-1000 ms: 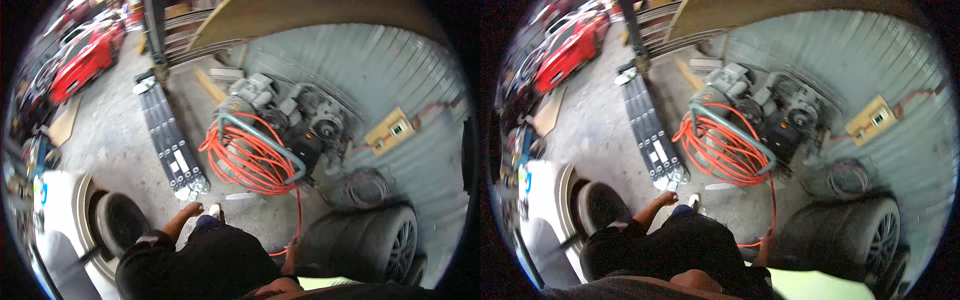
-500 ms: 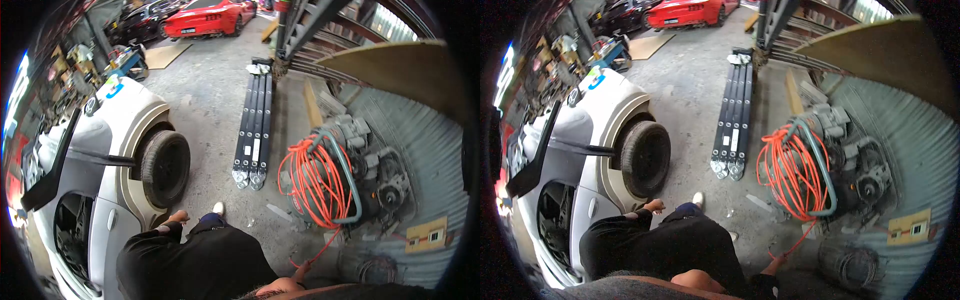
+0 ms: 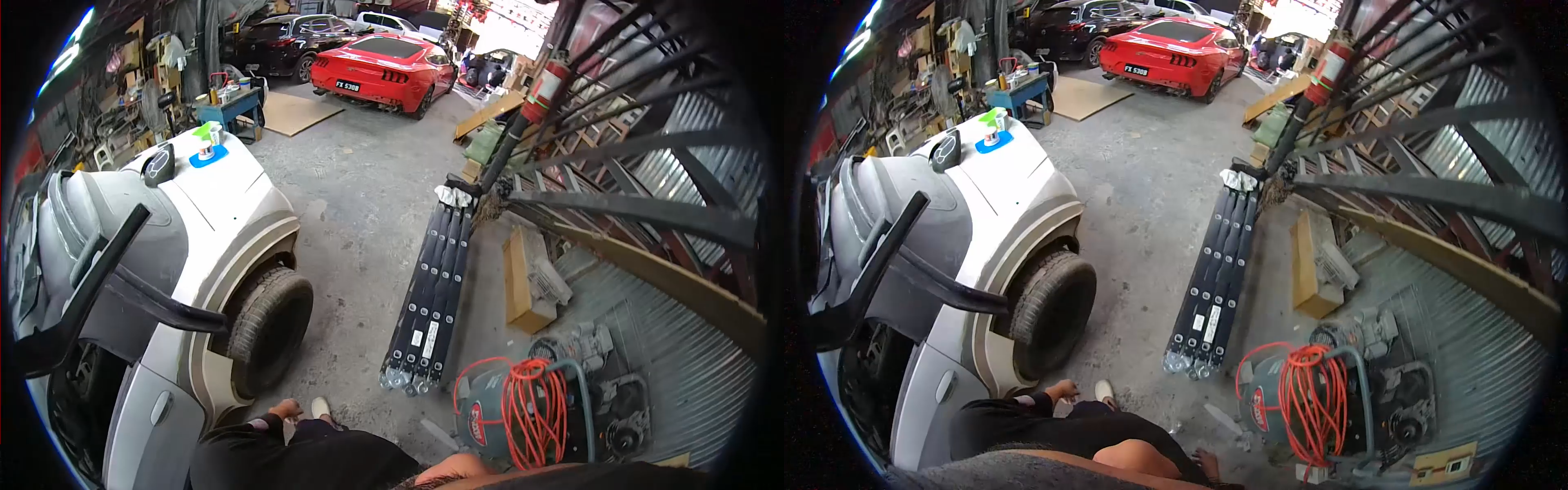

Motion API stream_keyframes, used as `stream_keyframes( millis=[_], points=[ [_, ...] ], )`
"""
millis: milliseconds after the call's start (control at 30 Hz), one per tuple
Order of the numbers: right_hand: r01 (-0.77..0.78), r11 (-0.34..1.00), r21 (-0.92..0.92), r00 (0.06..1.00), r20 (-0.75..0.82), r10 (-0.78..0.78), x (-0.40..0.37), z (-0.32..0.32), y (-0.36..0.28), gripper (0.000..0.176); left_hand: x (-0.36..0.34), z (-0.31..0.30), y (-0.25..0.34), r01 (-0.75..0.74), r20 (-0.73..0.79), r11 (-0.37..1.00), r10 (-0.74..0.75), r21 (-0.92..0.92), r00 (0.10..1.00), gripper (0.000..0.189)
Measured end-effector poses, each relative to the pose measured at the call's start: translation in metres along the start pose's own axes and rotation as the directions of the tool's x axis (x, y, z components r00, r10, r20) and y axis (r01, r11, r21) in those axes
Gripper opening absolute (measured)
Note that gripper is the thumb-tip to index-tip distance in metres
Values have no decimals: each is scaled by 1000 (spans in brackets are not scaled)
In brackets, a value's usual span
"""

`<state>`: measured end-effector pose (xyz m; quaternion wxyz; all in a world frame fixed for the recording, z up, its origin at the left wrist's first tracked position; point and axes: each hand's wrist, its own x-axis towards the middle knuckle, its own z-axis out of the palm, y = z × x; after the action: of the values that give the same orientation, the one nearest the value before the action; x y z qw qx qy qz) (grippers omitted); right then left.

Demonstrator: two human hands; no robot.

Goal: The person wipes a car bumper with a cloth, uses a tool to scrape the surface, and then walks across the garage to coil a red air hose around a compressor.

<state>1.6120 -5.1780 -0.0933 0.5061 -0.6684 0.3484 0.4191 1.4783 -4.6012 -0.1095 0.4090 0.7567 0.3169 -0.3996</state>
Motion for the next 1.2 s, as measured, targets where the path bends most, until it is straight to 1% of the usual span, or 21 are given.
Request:
stream_keyframes(
  millis=[33,67,100,167,200,267,300,400,467,567,633,667,700,833,900,933,967,1033,1100,1133,1200],
  points=[
    [204,936,-287,979,78,-189,18,23,-9,34,0,-25,-11,153,74,980,-144,-129,987,37],
    [396,756,-522,918,210,-336,28,46,-17,33,9,-46,-21,156,69,979,-148,-134,987,37],
    [402,755,-518,916,219,-337,26,69,-32,33,23,-68,-28,200,35,969,-197,-144,980,34],
    [224,950,-217,974,89,-209,8,105,-73,32,35,-112,-31,233,-72,958,-248,-170,966,27],
    [231,948,-219,972,98,-214,1,114,-88,32,37,-135,-24,234,-80,956,-251,-176,965,27],
    [103,909,-404,992,113,-62,-3,127,-130,31,38,-175,-3,21,-228,947,-99,-320,969,28],
    [115,902,-416,990,124,-69,17,126,-139,31,40,-187,3,-95,-313,887,-58,-452,948,28],
    [153,881,-449,977,201,-67,81,133,-164,26,56,-210,21,-221,-440,815,-46,-536,897,28],
    [102,855,-508,984,178,-11,94,173,-212,26,65,-213,25,-126,-380,813,-123,-568,917,27],
    [95,815,-571,981,194,21,128,233,-296,26,83,-207,18,80,-193,912,-170,-403,966,34],
    [112,793,-598,977,213,22,155,268,-357,26,98,-195,12,-164,-280,985,170,43,945,37],
    [128,781,-611,974,225,17,169,283,-390,26,92,-195,14,17,-143,990,-37,-141,989,37],
    [145,770,-621,971,239,10,184,299,-423,26,91,-202,18,117,-77,966,-138,-230,987,37],
    [256,713,-653,949,312,-56,229,349,-558,26,140,-254,59,237,-35,884,-274,-402,961,38],
    [361,679,-639,918,370,-141,252,380,-634,27,167,-315,96,235,-68,860,-296,-453,953,39],
    [424,668,-612,894,403,-197,259,400,-675,27,174,-349,117,225,-90,840,-306,-495,948,39],
    [442,711,-547,849,512,-134,253,414,-733,28,191,-381,133,196,-117,816,-305,-544,945,40],
    [563,697,-444,801,501,-328,248,465,-813,30,225,-448,169,76,-219,805,-248,-588,944,40],
    [630,679,-377,747,535,-395,243,500,-886,28,252,-508,211,-149,-487,928,-39,-341,872,43],
    [684,668,-293,688,561,-459,242,514,-911,26,265,-532,230,-155,-486,924,-38,-350,873,43],
    [717,628,-302,669,551,-499,249,539,-947,27,291,-581,264,-257,-541,869,-15,-423,841,47]
  ],
)
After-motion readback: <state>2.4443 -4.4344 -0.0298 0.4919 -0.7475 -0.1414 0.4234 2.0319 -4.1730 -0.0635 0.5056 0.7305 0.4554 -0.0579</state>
